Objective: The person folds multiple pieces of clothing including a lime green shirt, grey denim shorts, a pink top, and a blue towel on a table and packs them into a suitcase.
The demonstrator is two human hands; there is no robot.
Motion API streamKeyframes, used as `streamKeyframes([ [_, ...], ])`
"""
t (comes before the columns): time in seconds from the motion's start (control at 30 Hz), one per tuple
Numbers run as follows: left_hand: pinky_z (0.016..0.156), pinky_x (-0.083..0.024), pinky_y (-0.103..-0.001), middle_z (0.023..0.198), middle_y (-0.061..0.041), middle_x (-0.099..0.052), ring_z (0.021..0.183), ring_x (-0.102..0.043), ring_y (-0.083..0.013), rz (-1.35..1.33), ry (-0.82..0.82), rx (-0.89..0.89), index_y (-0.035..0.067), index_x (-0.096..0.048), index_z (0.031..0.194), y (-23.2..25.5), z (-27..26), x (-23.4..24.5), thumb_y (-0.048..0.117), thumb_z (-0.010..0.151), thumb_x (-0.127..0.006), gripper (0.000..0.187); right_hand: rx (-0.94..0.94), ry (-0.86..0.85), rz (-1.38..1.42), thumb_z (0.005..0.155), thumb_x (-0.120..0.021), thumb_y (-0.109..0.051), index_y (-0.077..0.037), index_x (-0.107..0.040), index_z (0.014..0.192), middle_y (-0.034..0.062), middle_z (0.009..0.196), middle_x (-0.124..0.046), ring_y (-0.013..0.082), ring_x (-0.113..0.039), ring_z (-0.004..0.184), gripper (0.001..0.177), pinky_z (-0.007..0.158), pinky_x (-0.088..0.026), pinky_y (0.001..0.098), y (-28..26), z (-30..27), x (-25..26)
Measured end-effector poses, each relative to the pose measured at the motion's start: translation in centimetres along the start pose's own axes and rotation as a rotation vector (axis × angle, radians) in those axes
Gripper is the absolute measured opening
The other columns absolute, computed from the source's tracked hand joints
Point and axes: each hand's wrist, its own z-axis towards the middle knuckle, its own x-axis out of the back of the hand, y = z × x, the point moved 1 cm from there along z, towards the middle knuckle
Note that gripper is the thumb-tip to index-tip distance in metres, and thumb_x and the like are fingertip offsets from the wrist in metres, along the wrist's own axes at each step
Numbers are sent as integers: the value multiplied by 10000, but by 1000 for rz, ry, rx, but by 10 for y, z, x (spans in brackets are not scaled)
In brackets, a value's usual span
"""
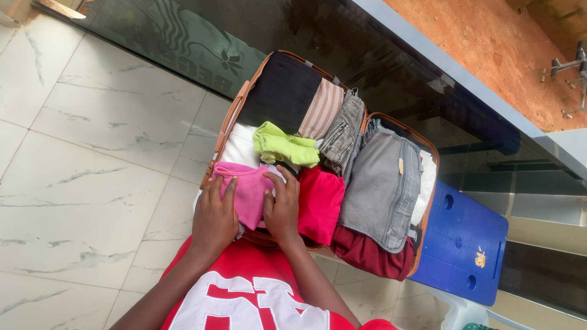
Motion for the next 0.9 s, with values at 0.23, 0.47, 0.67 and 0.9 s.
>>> streamKeyframes([
  [0.23, 1178, -180, -606, 1560, -243, -396, 1472, -307, -418, -315, 153, -265, 99, -486, 1495, 12, 32, -24, 463, 917, -636, 700, -145, -163, -170, 872, -666, -31, -98, -606, 1167, 102, 1001, -621, 317, -604, 958, 308, 837, -486, 451, 5, -18, -2],
  [0.47, 1250, -152, -553, 1614, -193, -404, 1533, -308, -379, -457, 142, -236, 120, -483, 1526, -8, 31, -46, 372, 981, -574, 607, -20, -97, -306, 797, -707, -146, -96, -481, 1319, 182, 1215, -549, 377, -550, 1026, 571, 740, -438, 507, -18, -18, -14],
  [0.67, 1242, -160, -537, 1607, -193, -410, 1529, -307, -384, -519, 126, -200, 140, -489, 1524, -11, 32, -47, 398, 1038, -489, 550, -182, 8, -215, 798, -640, -48, -71, -430, 1385, 219, 1249, -563, 416, -557, 1053, 624, 853, -462, 524, -7, -17, -20],
  [0.9, 1233, -170, -536, 1608, -189, -401, 1524, -298, -385, -390, 94, -189, 222, -526, 1515, -8, 32, -47, 462, 1084, -359, 521, -666, 72, 191, 860, -526, 27, -59, -554, 1307, 220, 1158, -658, 334, -667, 1058, 456, 917, -534, 442, 35, -6, 1],
])
